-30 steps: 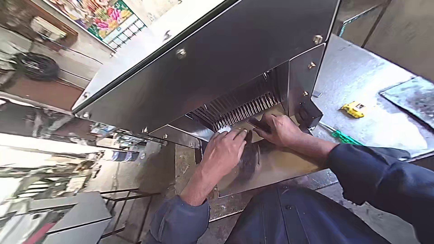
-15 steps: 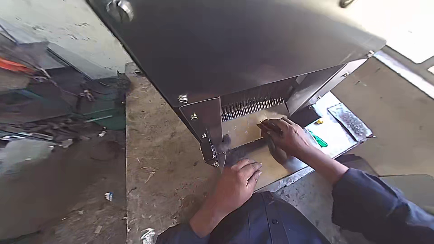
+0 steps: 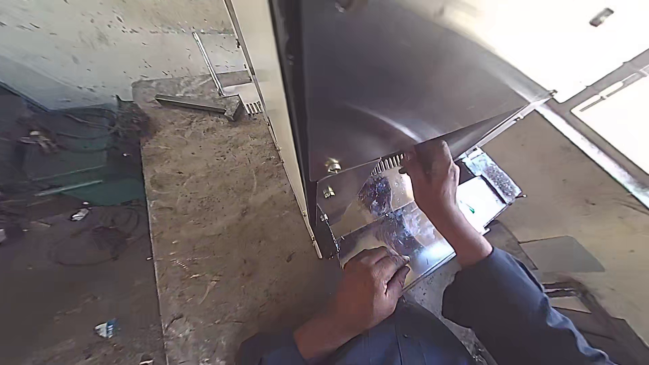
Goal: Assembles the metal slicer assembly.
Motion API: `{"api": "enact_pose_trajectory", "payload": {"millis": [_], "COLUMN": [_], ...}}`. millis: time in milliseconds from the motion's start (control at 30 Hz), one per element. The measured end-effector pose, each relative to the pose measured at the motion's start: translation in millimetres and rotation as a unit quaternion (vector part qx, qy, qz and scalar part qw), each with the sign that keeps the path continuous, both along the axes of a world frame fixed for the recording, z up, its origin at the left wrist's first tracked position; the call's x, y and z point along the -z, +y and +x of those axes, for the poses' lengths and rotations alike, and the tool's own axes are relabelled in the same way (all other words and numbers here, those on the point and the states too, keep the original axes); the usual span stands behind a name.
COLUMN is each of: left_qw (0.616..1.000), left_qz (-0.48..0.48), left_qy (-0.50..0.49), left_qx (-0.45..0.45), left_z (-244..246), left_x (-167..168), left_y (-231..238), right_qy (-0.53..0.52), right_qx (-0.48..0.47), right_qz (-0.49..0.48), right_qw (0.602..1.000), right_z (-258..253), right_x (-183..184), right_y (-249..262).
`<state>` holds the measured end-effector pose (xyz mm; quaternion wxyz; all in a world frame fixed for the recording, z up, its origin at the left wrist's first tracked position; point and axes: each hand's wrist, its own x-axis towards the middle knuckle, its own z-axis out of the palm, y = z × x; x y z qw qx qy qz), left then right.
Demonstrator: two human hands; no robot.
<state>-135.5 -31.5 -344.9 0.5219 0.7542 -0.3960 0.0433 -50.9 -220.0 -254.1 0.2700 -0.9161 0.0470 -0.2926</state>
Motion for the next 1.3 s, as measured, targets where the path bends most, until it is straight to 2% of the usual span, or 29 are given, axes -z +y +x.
{"api": "enact_pose_trajectory", "payload": {"millis": [167, 533, 833, 967, 1067, 1133, 1233, 1300], "left_qw": [1.000, 1.000, 1.000, 0.999, 0.999, 0.999, 0.999, 0.999], "left_qz": [-0.009, -0.019, -0.016, -0.026, -0.026, -0.028, -0.037, -0.043], "left_qy": [0.003, 0.006, 0.016, 0.012, 0.010, 0.009, 0.019, 0.020], "left_qx": [0.012, 0.013, 0.016, 0.016, 0.017, 0.018, 0.017, 0.017], "left_z": [1, 1, 0, 2, 0, 1, 2, 3], "left_x": [2, 4, 4, 3, 4, 4, 3, 3], "left_y": [0, 0, 3, 2, 3, 2, 4, 5], "right_qy": [-0.004, -0.093, -0.016, -0.045, -0.083, -0.037, 0.067, 0.052], "right_qx": [0.041, 0.003, 0.021, 0.026, 0.062, 0.085, 0.089, 0.097], "right_qz": [-0.034, -0.048, -0.115, -0.103, -0.146, -0.163, -0.153, -0.154], "right_qw": [0.999, 0.994, 0.993, 0.993, 0.984, 0.982, 0.982, 0.982], "right_z": [5, 18, 26, 22, 24, 23, 19, 20], "right_x": [2, 0, 36, 11, -13, -7, 24, 20], "right_y": [7, 13, 17, 18, 23, 26, 26, 27]}}
